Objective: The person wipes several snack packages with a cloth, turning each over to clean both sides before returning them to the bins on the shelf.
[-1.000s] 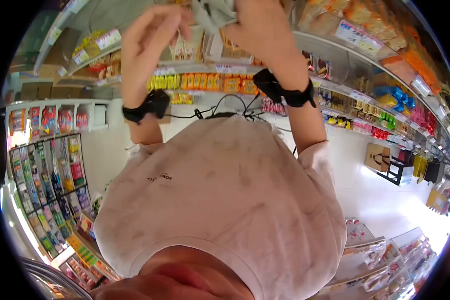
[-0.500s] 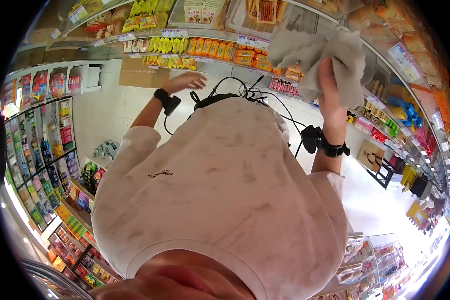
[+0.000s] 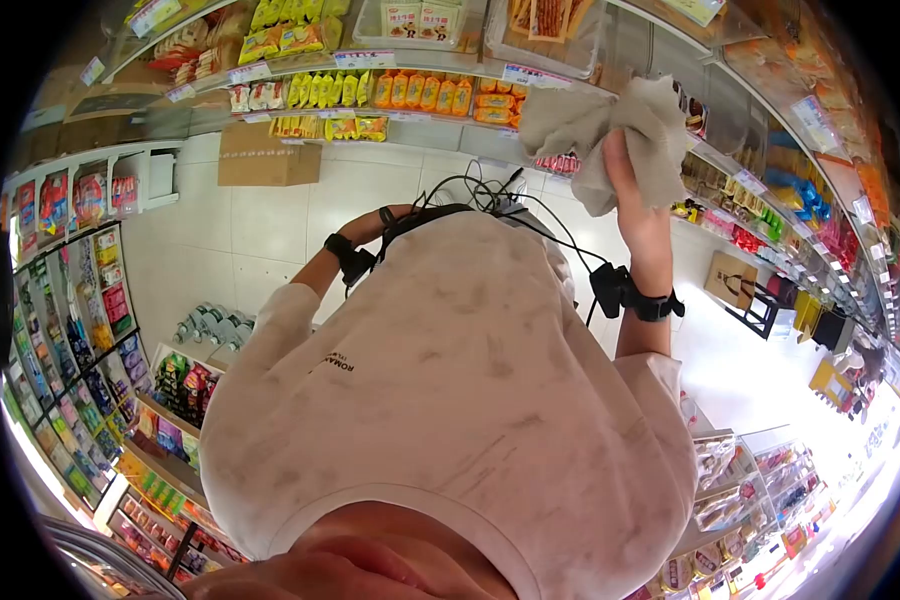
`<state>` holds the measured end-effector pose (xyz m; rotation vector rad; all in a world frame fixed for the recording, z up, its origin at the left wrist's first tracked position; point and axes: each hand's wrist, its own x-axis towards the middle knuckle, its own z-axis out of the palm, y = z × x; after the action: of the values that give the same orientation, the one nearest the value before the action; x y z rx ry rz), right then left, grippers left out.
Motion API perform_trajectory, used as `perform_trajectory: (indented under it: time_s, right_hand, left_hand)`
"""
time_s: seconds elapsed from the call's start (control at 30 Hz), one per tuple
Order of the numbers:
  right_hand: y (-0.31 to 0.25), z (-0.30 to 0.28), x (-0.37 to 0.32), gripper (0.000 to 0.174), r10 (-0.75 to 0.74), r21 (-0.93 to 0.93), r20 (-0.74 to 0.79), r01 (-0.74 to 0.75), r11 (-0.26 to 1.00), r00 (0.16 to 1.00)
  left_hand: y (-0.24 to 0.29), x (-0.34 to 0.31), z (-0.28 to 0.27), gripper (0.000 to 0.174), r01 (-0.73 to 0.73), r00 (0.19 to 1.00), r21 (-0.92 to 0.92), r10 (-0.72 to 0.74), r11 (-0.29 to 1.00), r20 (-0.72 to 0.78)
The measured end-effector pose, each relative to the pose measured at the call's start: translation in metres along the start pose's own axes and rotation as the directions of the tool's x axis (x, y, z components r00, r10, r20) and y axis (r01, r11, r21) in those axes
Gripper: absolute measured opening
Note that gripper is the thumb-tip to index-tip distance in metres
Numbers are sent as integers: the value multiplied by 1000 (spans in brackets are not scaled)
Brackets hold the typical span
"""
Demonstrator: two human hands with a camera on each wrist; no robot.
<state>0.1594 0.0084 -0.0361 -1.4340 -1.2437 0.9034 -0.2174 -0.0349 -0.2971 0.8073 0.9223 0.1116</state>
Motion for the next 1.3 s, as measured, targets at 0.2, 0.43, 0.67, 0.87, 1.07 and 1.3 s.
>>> perform_trajectory:
  time_s: [0.2,0.43,0.67,0.87,1.07,1.3]
  right_hand:
    - [-9,41,-5,43,45,58,47,-47,997,998]
    - [-34,73,1,40,-38,-53,51,41,998,998]
    - [-17,76,-2,40,68,79,-37,-65,995,997]
    - [12,64,-2,41,206,200,-57,-191,961,977]
    - [40,70,25,43,258,323,-124,-206,924,958]
    - [91,85,132,54,239,348,-27,-215,913,971]
  left_hand:
    - [-36,-45,-12,46,-26,990,-61,17,998,-139]
    - [-88,-84,-20,46,-197,953,-203,138,959,-270]
    - [-79,-92,-44,39,-93,995,-279,81,956,-57]
    - [-13,-108,-100,42,-111,932,93,137,989,-335]
    - [132,-88,-74,37,-364,873,437,465,823,-149]
    - [270,-37,20,35,-509,852,406,511,759,113]
